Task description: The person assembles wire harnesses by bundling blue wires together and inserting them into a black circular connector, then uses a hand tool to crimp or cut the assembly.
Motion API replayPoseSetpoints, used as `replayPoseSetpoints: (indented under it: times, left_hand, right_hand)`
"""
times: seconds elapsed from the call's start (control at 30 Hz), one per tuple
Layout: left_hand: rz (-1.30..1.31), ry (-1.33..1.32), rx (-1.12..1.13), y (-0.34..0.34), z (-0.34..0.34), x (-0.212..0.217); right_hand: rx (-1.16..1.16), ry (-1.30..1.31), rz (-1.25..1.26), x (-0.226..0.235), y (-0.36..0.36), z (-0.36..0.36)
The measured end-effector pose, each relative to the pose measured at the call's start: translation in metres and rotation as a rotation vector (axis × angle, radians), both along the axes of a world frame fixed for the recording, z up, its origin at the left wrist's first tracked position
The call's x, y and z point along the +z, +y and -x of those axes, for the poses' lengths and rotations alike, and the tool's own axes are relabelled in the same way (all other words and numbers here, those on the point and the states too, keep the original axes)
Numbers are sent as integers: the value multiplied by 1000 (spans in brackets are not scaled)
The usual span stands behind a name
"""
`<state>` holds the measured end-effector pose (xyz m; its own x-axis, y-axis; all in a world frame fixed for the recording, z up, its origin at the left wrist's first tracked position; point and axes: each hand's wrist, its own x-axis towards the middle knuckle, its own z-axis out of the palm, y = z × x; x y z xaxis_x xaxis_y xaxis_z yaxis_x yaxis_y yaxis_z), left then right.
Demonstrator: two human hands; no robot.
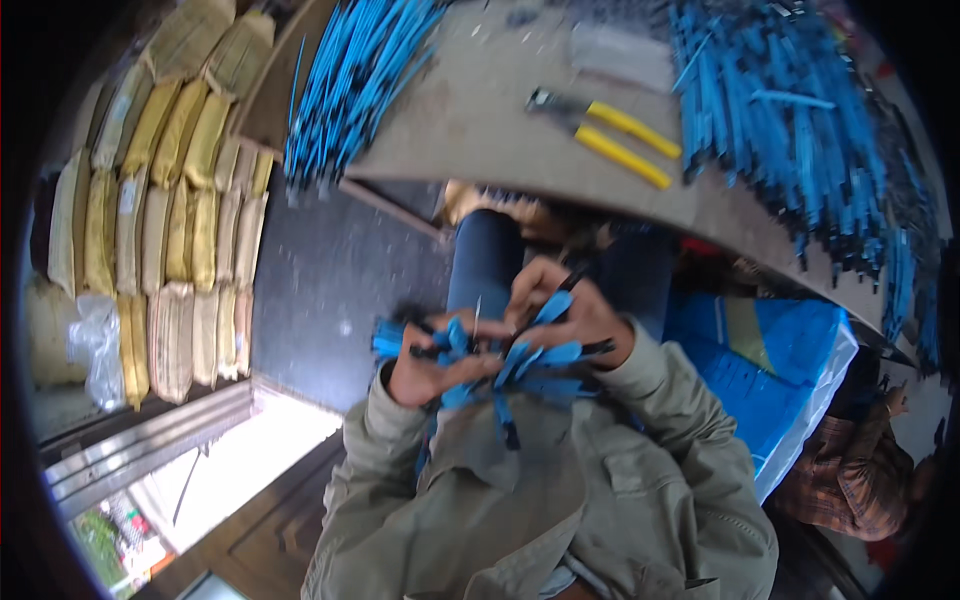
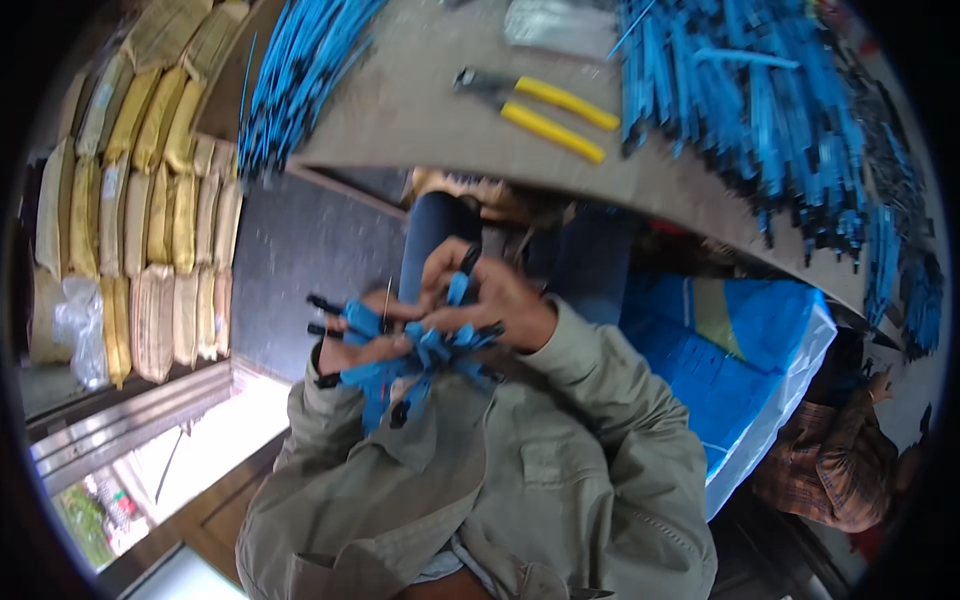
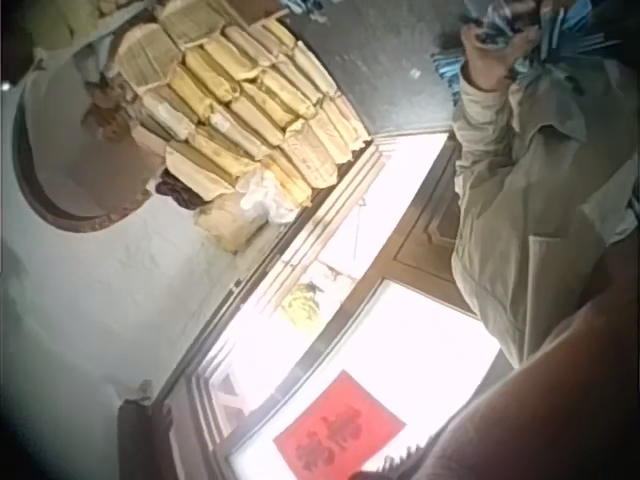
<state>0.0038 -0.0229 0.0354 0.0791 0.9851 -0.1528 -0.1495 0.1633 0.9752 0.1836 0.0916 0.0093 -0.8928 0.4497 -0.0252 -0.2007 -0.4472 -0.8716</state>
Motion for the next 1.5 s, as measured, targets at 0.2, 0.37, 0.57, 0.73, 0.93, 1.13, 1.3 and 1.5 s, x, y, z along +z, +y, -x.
replayPoseSetpoints:
  times: [0.2, 0.37, 0.57, 0.73, 0.93, 1.13, 1.3, 1.5]
  left_hand:
    - [-210, -60, -140, -1, 35, -25]
    - [-169, -223, 29, -7, 47, -25]
    - [-362, -128, -113, 17, 50, -30]
    - [-287, -165, -165, 16, 60, -20]
    - [-212, -195, -224, 14, 75, -53]
    - [-291, -165, -132, 19, 61, -32]
    - [-37, -197, -155, 14, 56, -31]
    - [4, -134, -203, 16, 36, -3]
  right_hand:
    - [37, 207, -47, 16, 29, 18]
    - [-291, -77, -663, 64, 146, 43]
    - [-668, -497, -1291, 60, 315, 112]
    - [-774, -998, -1568, 57, 356, 172]
    - [-757, -1189, -1627, 57, 384, 209]
    - [-876, -1049, -1742, 85, 352, 167]
    - [-200, -240, -1034, 140, 223, 136]
    - [97, -33, -369, 111, 73, 58]
